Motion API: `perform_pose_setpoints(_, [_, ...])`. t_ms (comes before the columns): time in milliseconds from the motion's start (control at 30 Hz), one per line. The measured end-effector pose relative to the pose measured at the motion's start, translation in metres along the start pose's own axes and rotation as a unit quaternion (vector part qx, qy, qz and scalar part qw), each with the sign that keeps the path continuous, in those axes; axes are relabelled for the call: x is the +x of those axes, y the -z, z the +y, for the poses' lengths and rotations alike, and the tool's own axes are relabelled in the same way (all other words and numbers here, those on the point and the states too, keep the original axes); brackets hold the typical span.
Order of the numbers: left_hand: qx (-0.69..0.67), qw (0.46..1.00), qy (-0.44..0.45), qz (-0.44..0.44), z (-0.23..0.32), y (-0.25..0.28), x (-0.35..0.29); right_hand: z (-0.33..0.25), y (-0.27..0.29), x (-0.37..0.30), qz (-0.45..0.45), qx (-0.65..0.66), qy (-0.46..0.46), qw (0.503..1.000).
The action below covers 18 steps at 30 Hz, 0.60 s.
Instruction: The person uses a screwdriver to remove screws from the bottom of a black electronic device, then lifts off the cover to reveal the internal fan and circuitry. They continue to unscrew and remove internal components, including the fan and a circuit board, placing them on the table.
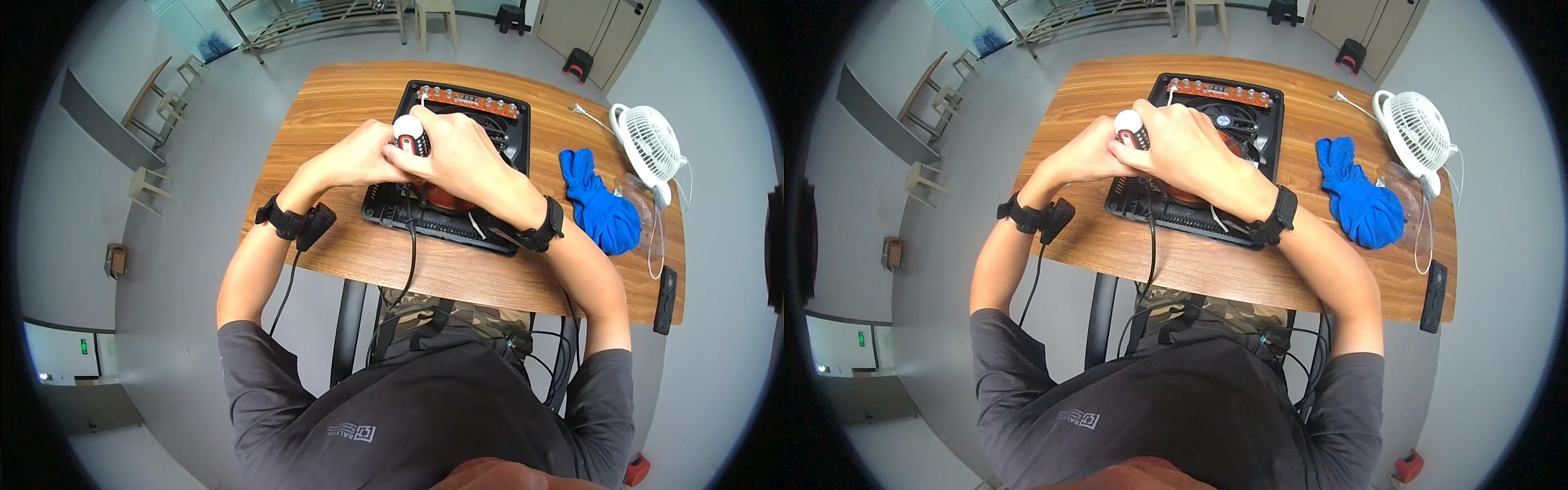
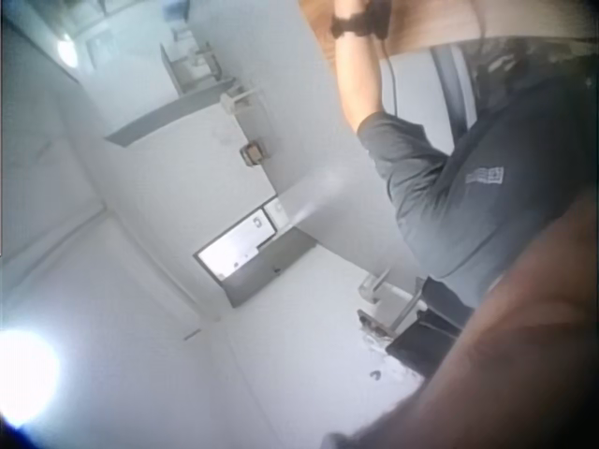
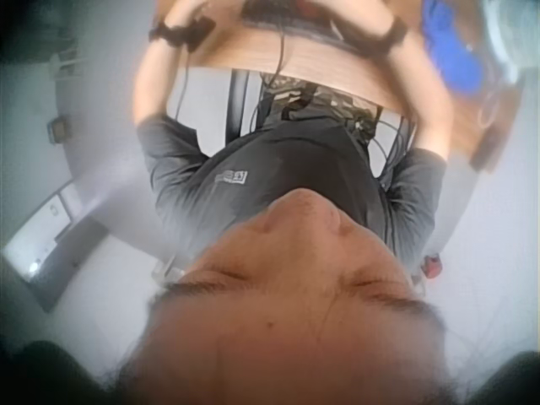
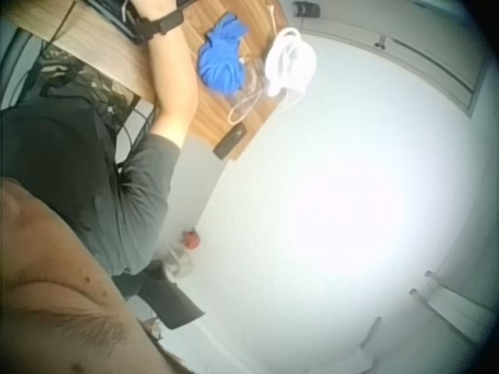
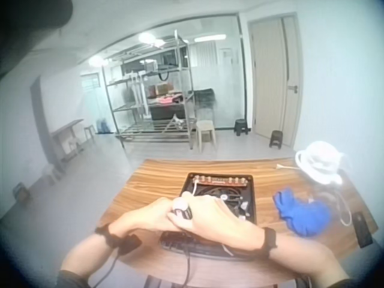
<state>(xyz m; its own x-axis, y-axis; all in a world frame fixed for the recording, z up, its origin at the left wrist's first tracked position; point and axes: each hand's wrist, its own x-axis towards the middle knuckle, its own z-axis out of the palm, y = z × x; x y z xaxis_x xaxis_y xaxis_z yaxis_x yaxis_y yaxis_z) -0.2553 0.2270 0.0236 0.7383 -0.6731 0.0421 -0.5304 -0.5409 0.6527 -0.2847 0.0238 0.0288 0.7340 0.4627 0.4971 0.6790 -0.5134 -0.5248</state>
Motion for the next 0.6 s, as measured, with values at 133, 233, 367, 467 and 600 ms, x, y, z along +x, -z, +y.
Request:
perform_pose_setpoints(133, [-0.017, 1.000, -0.011, 0.012, 0.0018, -0.0003, -0.0007, -0.0012, -0.0001, -0.0009, -0.006, 0.003, -0.003, 1.000])
perform_pose_setpoints(233, [-0.036, 0.999, -0.013, 0.027, -0.0014, -0.0038, -0.0019, -0.0005, -0.0028, -0.0004, -0.007, 0.001, -0.008, 1.000])
perform_pose_setpoints(367, [-0.045, 0.998, -0.016, 0.042, -0.0018, -0.0062, -0.0022, -0.0009, -0.0021, 0.0004, -0.005, -0.019, -0.012, 1.000])
perform_pose_setpoints(467, [-0.032, 0.998, -0.025, 0.039, -0.0011, -0.0038, -0.0016, -0.0054, 0.0034, 0.0023, -0.006, -0.065, -0.009, 0.998])
perform_pose_setpoints(600, [-0.035, 0.999, -0.020, 0.027, 0.0015, -0.0078, 0.0011, -0.0077, 0.0057, 0.0061, 0.010, -0.143, 0.047, 0.989])
